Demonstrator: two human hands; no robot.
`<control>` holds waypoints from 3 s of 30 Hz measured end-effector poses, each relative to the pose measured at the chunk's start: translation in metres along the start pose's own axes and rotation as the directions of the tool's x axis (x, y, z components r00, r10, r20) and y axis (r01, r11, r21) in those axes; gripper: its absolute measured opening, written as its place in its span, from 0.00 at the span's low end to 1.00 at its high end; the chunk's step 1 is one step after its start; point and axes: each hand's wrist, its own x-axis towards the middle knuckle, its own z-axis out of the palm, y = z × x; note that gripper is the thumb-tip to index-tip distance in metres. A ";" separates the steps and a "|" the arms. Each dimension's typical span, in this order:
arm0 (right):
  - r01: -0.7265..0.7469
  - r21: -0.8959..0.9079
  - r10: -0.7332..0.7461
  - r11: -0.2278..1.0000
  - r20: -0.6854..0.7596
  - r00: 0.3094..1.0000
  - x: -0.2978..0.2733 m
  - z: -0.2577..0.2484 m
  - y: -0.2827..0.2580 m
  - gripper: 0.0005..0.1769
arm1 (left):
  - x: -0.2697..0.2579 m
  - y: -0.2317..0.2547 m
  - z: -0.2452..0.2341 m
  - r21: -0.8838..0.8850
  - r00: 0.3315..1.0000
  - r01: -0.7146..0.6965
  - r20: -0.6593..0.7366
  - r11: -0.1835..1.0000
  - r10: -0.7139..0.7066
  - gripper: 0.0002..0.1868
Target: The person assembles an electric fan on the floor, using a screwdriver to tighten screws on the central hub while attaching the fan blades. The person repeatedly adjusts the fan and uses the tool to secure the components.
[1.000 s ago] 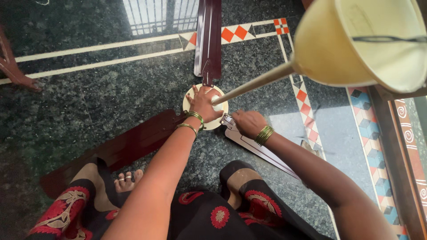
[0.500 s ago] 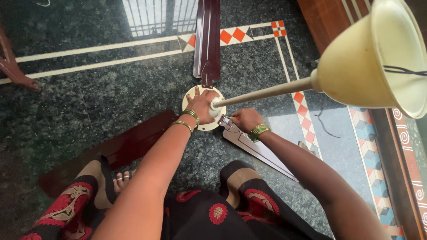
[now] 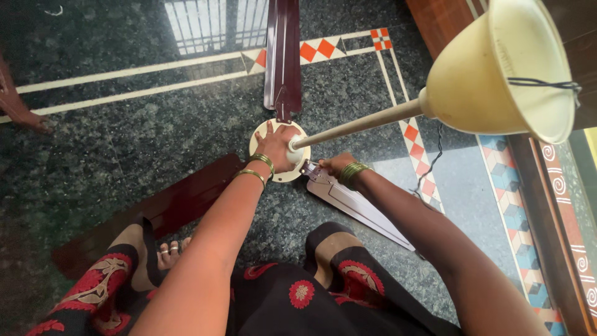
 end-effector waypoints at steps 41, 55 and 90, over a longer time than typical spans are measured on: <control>0.435 -0.885 -0.694 0.167 0.208 0.689 -0.104 0.010 -0.041 0.10 | -0.013 -0.008 -0.014 -0.171 1.000 -0.008 -0.025 0.985 0.004 0.42; 0.468 -0.863 -0.681 0.192 0.226 0.696 -0.108 0.005 -0.044 0.10 | -0.007 -0.012 -0.010 -0.168 1.000 -0.010 -0.007 0.986 0.009 0.45; 0.095 -0.504 -0.074 0.859 0.061 0.995 0.025 0.005 0.000 0.18 | -0.001 -0.002 0.000 0.006 0.999 -0.022 -0.041 1.000 0.023 0.41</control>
